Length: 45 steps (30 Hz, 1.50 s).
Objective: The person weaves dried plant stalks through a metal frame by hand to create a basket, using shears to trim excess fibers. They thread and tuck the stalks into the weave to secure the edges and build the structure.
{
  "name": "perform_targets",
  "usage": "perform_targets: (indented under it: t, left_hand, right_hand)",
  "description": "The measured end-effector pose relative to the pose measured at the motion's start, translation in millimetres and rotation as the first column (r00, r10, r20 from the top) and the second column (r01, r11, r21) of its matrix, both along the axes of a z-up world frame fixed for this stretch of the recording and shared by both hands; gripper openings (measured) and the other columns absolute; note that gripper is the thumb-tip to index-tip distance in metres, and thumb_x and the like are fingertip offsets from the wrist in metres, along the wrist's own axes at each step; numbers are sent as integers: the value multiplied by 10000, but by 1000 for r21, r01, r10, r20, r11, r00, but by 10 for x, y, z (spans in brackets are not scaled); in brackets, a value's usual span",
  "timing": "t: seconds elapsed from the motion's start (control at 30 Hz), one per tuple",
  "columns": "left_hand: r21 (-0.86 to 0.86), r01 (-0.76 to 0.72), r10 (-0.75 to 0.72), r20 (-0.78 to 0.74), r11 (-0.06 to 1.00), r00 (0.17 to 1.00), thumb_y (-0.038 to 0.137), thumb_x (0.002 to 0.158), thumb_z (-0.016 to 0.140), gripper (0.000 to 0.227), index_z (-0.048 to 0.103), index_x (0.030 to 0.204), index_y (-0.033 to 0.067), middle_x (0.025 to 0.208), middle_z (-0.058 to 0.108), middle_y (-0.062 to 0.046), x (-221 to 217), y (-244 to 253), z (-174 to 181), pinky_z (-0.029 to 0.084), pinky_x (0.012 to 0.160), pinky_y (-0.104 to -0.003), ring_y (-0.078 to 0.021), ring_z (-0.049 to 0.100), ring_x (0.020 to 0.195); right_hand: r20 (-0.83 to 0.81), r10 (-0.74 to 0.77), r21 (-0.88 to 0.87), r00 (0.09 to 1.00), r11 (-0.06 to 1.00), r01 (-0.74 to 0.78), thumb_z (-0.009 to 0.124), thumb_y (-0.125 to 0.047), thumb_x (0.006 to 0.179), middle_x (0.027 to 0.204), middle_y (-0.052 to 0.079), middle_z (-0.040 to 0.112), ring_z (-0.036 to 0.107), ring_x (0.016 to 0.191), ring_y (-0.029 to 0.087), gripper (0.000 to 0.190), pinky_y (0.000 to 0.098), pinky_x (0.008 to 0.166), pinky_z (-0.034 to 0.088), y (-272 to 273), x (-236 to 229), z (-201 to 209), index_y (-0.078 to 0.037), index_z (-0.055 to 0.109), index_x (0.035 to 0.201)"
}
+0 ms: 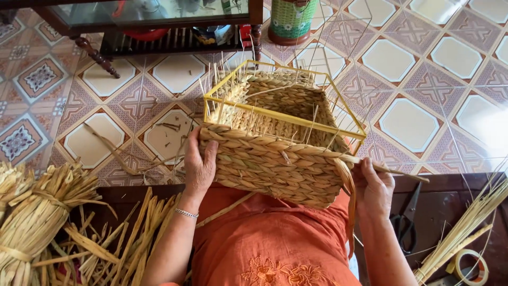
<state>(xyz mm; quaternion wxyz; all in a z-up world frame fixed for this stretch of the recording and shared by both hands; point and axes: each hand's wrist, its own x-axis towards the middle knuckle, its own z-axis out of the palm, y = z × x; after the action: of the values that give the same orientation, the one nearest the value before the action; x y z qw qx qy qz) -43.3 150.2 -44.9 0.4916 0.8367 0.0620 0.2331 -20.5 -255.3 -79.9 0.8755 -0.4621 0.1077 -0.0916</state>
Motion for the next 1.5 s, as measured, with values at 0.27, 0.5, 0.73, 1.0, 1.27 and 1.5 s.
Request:
perform_targets:
  t: [0.27,0.5,0.73,1.0,1.27,1.5]
  left_hand:
    - [101,-211,232,-536,972,812,414,1032,530,505,615,1439,127,1270,699,-155,-590,737,-532,545,848,-516,-407,620,969]
    - [502,-12,491,-841,865,230,422,1033,614,474,642,1245,-1,1253,640,-246,-1494,1288,-1304,666,781,-455,-381,684,1064]
    - [530,-35,499,-773,848,392,274,994,667,240,709,1132,83,973,731,-137,-1705,1391,-1563,567,714,-391,-299,715,823]
    - [165,-155,178,-134,974,975,213,1107,524,195,615,1202,70,855,710,-12,-1499,839,-714,544,488,-201,-29,649,653]
    - [-106,544,-554,-168,832,815,132,995,570,173,656,1117,45,758,724,-20,-670,-644,121,423,301,-188,-33,561,449]
    - [-326,683,-743,-101,653,662,141,1016,638,202,675,1150,-6,804,717,-34,-322,-1412,487,534,541,-219,-76,603,617]
  right_hand:
    - [3,66,38,998,997,-66,710,-121,1029,930,58,719,696,795,135,86,282,750,580,-138,61,-193,-38,689,1021]
    - [8,107,54,994,993,-107,700,-137,1031,906,87,730,703,774,156,122,295,738,593,-110,209,-160,-19,701,1002]
    - [18,113,67,993,991,-114,682,-101,1034,910,87,731,716,794,159,81,293,722,596,-125,216,-169,-24,694,1013]
    - [8,37,39,999,999,-38,681,-89,1006,910,90,731,728,805,178,66,324,719,612,59,36,179,-28,677,981]
    - [-56,-171,-904,984,427,22,733,-96,1010,628,218,584,468,608,160,345,299,520,335,-178,-436,-85,110,622,756]
    - [252,261,-824,932,562,66,624,-16,961,980,112,769,744,865,122,213,267,737,604,477,-653,988,23,673,1164]
